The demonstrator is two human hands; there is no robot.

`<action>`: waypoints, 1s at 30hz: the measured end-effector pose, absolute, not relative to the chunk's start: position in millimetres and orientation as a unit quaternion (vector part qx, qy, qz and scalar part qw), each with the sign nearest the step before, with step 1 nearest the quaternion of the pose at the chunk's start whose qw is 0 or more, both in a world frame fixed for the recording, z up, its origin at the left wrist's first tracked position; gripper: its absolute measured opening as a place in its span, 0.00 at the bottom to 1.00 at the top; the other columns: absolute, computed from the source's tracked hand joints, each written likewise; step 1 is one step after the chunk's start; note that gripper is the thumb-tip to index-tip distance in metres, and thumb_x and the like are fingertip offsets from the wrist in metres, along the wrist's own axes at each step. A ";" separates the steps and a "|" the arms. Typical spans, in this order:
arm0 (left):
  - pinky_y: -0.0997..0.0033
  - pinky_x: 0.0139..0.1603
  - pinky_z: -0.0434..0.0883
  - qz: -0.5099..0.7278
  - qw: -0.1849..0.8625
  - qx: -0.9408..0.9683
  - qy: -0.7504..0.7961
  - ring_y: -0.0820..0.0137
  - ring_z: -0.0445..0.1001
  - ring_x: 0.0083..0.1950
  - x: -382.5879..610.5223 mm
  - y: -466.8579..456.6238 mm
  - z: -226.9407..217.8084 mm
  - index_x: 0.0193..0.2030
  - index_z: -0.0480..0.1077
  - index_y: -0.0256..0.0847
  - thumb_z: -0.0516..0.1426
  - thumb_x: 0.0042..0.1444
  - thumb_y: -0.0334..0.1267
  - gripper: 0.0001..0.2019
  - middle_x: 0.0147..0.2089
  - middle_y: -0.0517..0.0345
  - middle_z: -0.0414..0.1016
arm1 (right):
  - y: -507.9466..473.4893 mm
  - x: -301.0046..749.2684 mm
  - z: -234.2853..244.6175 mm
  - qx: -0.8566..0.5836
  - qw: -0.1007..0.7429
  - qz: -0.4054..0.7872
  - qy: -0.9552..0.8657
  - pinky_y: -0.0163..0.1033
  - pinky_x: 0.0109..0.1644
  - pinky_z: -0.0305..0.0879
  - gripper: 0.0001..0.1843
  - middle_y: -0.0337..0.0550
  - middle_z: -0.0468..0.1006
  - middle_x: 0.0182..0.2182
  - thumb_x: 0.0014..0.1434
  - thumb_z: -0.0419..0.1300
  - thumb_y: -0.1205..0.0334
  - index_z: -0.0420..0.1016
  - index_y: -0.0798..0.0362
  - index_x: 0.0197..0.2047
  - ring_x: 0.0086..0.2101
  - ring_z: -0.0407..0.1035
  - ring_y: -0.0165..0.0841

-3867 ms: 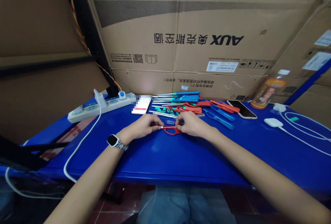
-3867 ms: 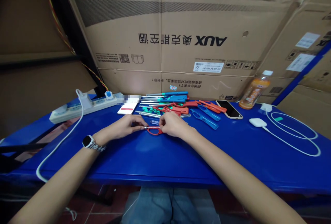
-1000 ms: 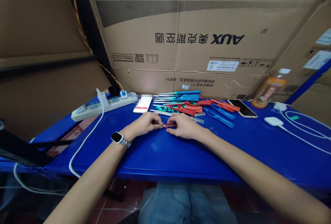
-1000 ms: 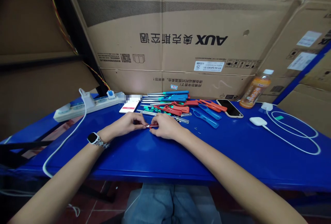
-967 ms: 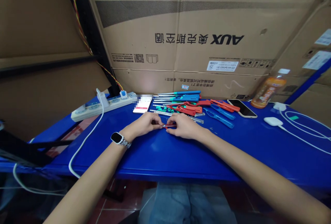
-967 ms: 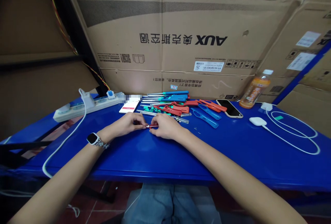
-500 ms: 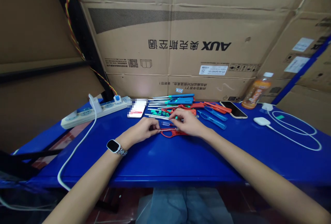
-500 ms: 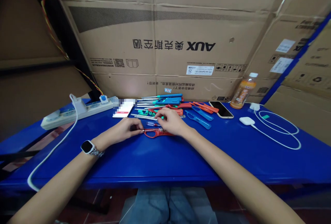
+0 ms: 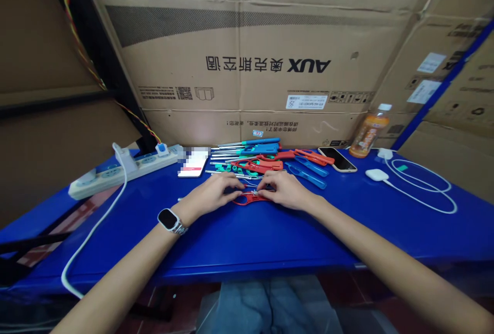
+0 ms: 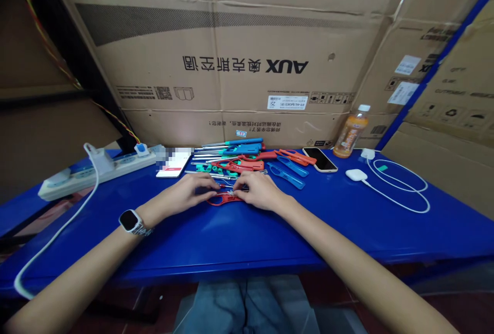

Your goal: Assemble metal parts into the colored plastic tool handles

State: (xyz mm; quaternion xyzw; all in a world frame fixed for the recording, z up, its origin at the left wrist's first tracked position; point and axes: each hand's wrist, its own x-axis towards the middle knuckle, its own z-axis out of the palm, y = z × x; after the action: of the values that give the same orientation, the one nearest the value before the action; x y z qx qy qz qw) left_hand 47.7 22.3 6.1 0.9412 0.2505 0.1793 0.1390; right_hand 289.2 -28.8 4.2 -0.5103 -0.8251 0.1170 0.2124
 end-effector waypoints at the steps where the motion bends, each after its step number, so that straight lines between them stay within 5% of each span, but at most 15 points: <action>1: 0.63 0.50 0.70 0.168 0.121 0.948 0.244 0.63 0.75 0.46 52.7 21.3 6.9 0.49 0.76 0.40 0.54 0.65 0.38 0.12 0.46 0.50 0.76 | -29.3 288.7 4.6 -0.511 0.209 0.117 -0.825 0.34 0.37 0.59 0.05 0.39 0.79 0.38 0.60 0.62 0.62 0.81 0.49 0.38 0.34 0.70 0.30; 23: 0.67 0.52 0.71 0.245 0.157 0.928 0.232 0.65 0.74 0.48 74.8 11.6 -14.3 0.38 0.76 0.40 0.56 0.63 0.30 0.07 0.46 0.53 0.76 | -25.9 291.6 -9.7 -0.497 0.248 0.144 -0.819 0.33 0.37 0.58 0.05 0.40 0.76 0.34 0.60 0.63 0.64 0.81 0.51 0.37 0.33 0.69 0.29; 30: 0.65 0.53 0.71 0.214 0.133 0.941 0.223 0.64 0.74 0.50 65.5 11.6 -13.7 0.47 0.76 0.40 0.53 0.65 0.31 0.11 0.49 0.51 0.75 | -24.9 291.6 -10.6 -0.492 0.253 0.144 -0.820 0.33 0.36 0.58 0.05 0.40 0.76 0.34 0.60 0.63 0.64 0.81 0.52 0.36 0.33 0.69 0.29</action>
State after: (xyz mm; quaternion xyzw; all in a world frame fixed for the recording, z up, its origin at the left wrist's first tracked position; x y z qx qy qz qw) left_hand 65.5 11.6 -13.7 0.9415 0.2232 0.2145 0.1334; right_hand 291.6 -24.9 -10.6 -0.4923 -0.8204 0.1442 0.2527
